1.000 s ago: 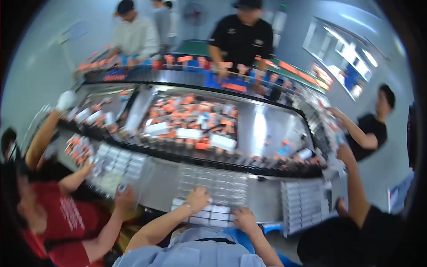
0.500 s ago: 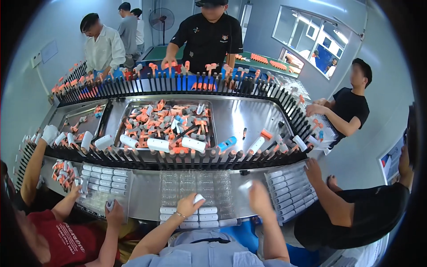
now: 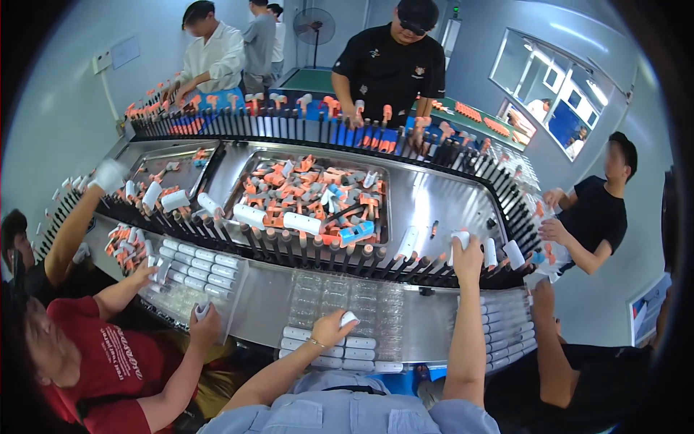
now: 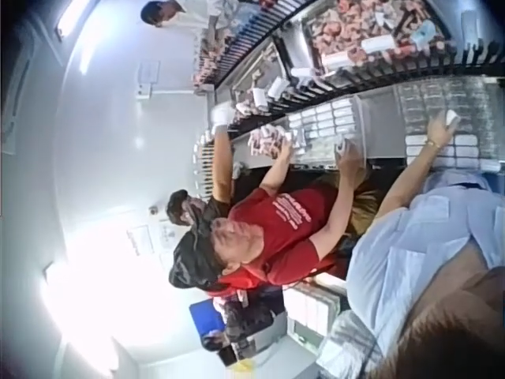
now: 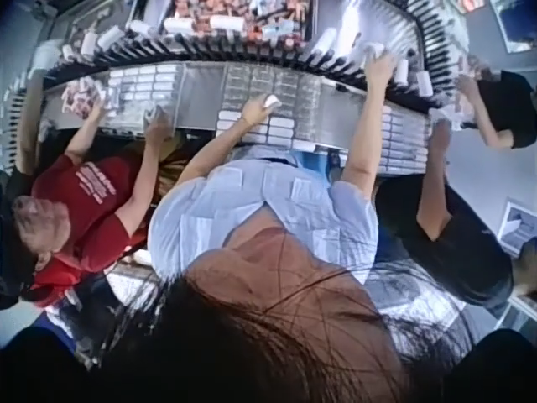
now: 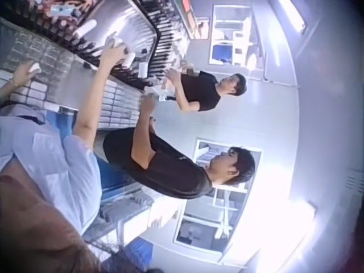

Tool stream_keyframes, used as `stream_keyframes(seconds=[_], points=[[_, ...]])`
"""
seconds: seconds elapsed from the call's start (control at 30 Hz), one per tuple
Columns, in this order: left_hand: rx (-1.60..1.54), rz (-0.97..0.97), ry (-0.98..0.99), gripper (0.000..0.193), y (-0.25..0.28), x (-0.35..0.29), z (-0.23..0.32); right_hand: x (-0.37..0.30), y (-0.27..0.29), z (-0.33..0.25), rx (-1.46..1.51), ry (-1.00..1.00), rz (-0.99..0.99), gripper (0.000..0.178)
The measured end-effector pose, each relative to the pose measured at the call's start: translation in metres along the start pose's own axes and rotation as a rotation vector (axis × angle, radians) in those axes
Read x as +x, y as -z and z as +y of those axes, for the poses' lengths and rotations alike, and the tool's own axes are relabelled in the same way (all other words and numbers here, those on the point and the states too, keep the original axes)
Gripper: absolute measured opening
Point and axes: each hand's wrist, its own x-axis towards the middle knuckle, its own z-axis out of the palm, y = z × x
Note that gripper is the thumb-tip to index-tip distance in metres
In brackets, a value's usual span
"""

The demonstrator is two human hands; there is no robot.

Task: Sorting and packing small cylindrical parts into plastic trays on an assembly line.

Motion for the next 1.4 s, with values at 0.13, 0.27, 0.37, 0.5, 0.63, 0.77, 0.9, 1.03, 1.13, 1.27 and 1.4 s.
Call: stream_keyframes(seconds=[0.13, 0.27, 0.37, 0.5, 0.63, 0.77, 0.9, 1.03, 1.13, 1.27, 1.4], points=[[-0.016, 0.041, -0.022, 0.043, 0.001, -0.001, 0.002, 0.014, -0.028, -0.028, -0.241, 0.104, -0.244, 0.040], [-0.069, 0.021, -0.021, 0.044, -0.002, 0.007, 0.003, 0.003, -0.044, -0.062, -0.387, 0.086, -0.258, 0.047], [-0.301, -0.010, 0.135, 0.041, 0.006, 0.015, 0.003, -0.026, -0.049, -0.077, -0.112, 0.298, -0.047, 0.049], [-0.483, -0.049, 0.314, 0.040, 0.015, 0.020, -0.004, -0.107, -0.042, -0.063, 0.204, 0.275, -0.243, 0.039], [-0.331, 0.021, 0.189, 0.042, 0.001, 0.019, -0.013, -0.199, -0.057, -0.007, -0.088, 0.556, -0.753, 0.021], [-0.257, 0.009, 0.126, 0.041, -0.007, 0.019, -0.015, -0.225, -0.064, -0.001, -0.218, 0.472, -0.868, 0.022], [-0.274, -0.110, 0.239, 0.040, -0.003, 0.024, -0.005, -0.222, -0.062, 0.000, -0.217, 0.481, -0.927, 0.024], [-0.266, -0.080, -0.115, 0.042, 0.004, 0.039, 0.020, -0.224, -0.067, 0.015, 0.014, 0.566, -0.775, 0.027], [-0.212, -0.101, -0.431, 0.040, 0.038, 0.068, 0.106, -0.215, -0.048, 0.012, 0.227, 0.064, -0.717, 0.030], [0.020, -0.032, -0.880, 0.039, 0.042, 0.120, 0.176, -0.213, -0.060, 0.047, 0.384, -0.040, -0.443, 0.035], [0.181, 0.014, -1.058, 0.040, 0.021, 0.176, 0.207, -0.223, -0.074, 0.078, 0.618, -0.479, -0.654, 0.042]])
